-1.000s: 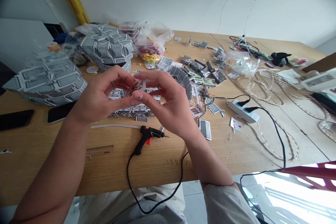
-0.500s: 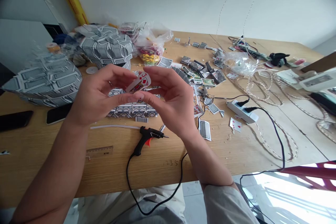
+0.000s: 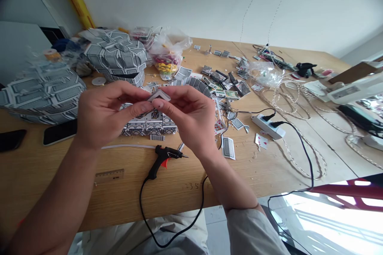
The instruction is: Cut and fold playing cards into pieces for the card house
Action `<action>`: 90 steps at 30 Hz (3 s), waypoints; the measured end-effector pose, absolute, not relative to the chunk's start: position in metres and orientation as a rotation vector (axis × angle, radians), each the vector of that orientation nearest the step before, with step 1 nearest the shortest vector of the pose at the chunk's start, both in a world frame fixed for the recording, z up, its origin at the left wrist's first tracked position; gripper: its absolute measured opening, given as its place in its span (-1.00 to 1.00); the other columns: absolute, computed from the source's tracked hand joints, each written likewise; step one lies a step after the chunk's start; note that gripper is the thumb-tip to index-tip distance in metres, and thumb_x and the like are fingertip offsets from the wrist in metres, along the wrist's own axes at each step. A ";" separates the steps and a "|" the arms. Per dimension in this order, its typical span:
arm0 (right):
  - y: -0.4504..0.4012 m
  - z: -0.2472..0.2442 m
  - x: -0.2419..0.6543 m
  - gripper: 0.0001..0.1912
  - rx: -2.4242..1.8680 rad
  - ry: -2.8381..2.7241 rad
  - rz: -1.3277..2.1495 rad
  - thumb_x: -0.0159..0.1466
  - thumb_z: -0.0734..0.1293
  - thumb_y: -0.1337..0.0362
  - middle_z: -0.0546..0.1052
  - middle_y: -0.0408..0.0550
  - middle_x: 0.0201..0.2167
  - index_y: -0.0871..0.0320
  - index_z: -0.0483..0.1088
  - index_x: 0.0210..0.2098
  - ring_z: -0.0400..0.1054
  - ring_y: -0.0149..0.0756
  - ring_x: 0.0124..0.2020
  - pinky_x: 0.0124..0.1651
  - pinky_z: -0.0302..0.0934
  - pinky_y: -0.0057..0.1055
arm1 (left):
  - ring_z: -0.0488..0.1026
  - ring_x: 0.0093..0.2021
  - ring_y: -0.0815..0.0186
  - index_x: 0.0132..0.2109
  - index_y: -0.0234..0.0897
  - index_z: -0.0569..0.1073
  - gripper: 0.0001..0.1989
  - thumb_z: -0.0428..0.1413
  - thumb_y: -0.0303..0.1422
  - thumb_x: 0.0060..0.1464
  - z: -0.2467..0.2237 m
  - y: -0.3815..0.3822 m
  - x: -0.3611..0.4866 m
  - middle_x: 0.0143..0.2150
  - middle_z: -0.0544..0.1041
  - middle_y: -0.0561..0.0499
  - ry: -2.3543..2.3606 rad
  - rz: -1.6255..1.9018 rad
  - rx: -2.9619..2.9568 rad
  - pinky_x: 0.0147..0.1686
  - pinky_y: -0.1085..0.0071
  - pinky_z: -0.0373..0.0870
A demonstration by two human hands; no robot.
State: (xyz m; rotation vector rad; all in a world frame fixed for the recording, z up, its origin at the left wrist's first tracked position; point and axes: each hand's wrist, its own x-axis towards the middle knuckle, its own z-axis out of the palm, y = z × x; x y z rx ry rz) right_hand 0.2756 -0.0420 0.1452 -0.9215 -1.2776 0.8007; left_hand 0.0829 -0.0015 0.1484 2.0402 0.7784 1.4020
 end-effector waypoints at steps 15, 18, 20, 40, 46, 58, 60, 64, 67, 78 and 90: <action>-0.040 0.145 0.278 -0.78 -0.979 -1.213 0.675 0.25 0.62 0.16 0.70 -0.11 -0.24 0.00 0.59 -0.17 0.61 -0.18 -0.26 -0.23 0.62 -0.13 | 0.68 -0.10 0.17 0.15 0.02 0.61 -0.74 0.27 -0.18 0.37 0.145 -0.013 0.094 -0.01 0.73 0.02 0.839 1.407 2.225 -0.06 0.13 0.68; -0.040 0.145 0.279 -0.81 -0.977 -1.235 0.655 0.29 0.59 0.17 0.68 -0.11 -0.27 -0.01 0.58 -0.16 0.61 -0.16 -0.28 -0.24 0.61 -0.10 | 0.69 0.00 0.14 0.22 0.07 0.58 -0.69 0.24 -0.19 0.39 0.143 -0.013 0.097 0.09 0.72 0.02 0.819 1.419 2.218 0.02 0.09 0.69; -0.040 0.145 0.279 -0.80 -0.980 -1.231 0.657 0.28 0.60 0.15 0.67 -0.11 -0.27 -0.02 0.58 -0.16 0.60 -0.16 -0.29 -0.25 0.60 -0.09 | 0.69 0.04 0.13 0.21 0.07 0.60 -0.72 0.23 -0.19 0.41 0.141 -0.013 0.099 0.11 0.72 0.02 0.808 1.446 2.196 0.07 0.08 0.68; -0.043 0.147 0.278 -0.76 -0.977 -1.194 0.638 0.21 0.66 0.15 0.68 -0.13 -0.32 0.02 0.59 -0.23 0.60 -0.22 -0.31 -0.30 0.58 -0.20 | 0.69 -0.07 0.26 0.06 -0.02 0.70 -0.78 0.30 -0.42 0.35 0.133 -0.009 0.112 -0.02 0.75 0.06 0.547 1.610 1.934 -0.07 0.24 0.67; -0.042 0.148 0.278 -0.72 -0.951 -1.173 0.655 0.17 0.69 0.14 0.65 -0.16 -0.37 0.02 0.60 -0.23 0.60 -0.24 -0.34 -0.29 0.60 -0.23 | 0.70 -0.05 0.23 0.05 -0.02 0.71 -0.82 0.30 -0.35 0.36 0.132 -0.008 0.112 -0.01 0.75 0.03 0.500 1.599 1.890 -0.03 0.21 0.69; -0.037 0.144 0.282 -0.66 -0.903 -1.118 0.671 0.16 0.70 0.17 0.63 -0.18 -0.36 -0.02 0.57 -0.17 0.61 -0.23 -0.33 -0.25 0.60 -0.24 | 0.72 -0.12 0.28 0.12 -0.05 0.70 -0.73 0.32 -0.41 0.33 0.129 -0.009 0.114 0.05 0.75 0.03 0.568 1.545 1.836 -0.12 0.33 0.73; -0.035 0.144 0.284 -0.66 -0.910 -1.108 0.683 0.17 0.69 0.17 0.63 -0.18 -0.36 -0.02 0.56 -0.16 0.60 -0.25 -0.35 -0.29 0.57 -0.26 | 0.72 -0.15 0.29 0.17 -0.05 0.68 -0.71 0.30 -0.38 0.36 0.129 -0.010 0.113 0.10 0.74 0.01 0.594 1.509 1.846 -0.16 0.36 0.74; -0.032 0.144 0.286 -0.65 -0.879 -1.080 0.738 0.15 0.70 0.19 0.61 -0.21 -0.38 -0.02 0.57 -0.15 0.55 -0.32 -0.41 -0.34 0.54 -0.30 | 0.73 -0.22 0.31 0.18 -0.07 0.66 -0.73 0.26 -0.31 0.40 0.129 -0.012 0.113 0.08 0.74 -0.01 0.630 1.513 1.837 -0.22 0.39 0.74; -0.032 0.145 0.285 -0.64 -0.863 -1.063 0.770 0.14 0.70 0.20 0.61 -0.23 -0.39 -0.02 0.56 -0.16 0.52 -0.35 -0.43 -0.32 0.54 -0.31 | 0.73 -0.28 0.33 0.18 -0.08 0.62 -0.71 0.31 -0.34 0.36 0.128 -0.012 0.115 -0.07 0.75 0.04 0.628 1.568 1.783 -0.26 0.42 0.74; -0.034 0.145 0.288 -0.69 -0.772 -1.059 0.757 0.18 0.69 0.24 0.59 -0.27 -0.40 -0.03 0.56 -0.17 0.50 -0.43 -0.47 -0.36 0.49 -0.41 | 0.74 -0.22 0.27 -0.01 -0.16 0.71 -0.82 0.39 -0.31 0.26 0.125 -0.016 0.121 -0.07 0.77 0.01 0.595 1.524 1.615 -0.16 0.34 0.78; -0.031 0.147 0.287 -0.75 -0.796 -1.158 1.015 0.20 0.68 0.15 0.69 -0.15 -0.27 0.01 0.63 -0.21 0.59 -0.30 -0.26 -0.11 0.57 -0.28 | 0.73 -0.29 0.30 -0.05 -0.11 0.74 -0.85 0.42 -0.33 0.22 0.130 -0.010 0.116 -0.20 0.76 0.06 0.616 1.538 1.483 -0.25 0.35 0.75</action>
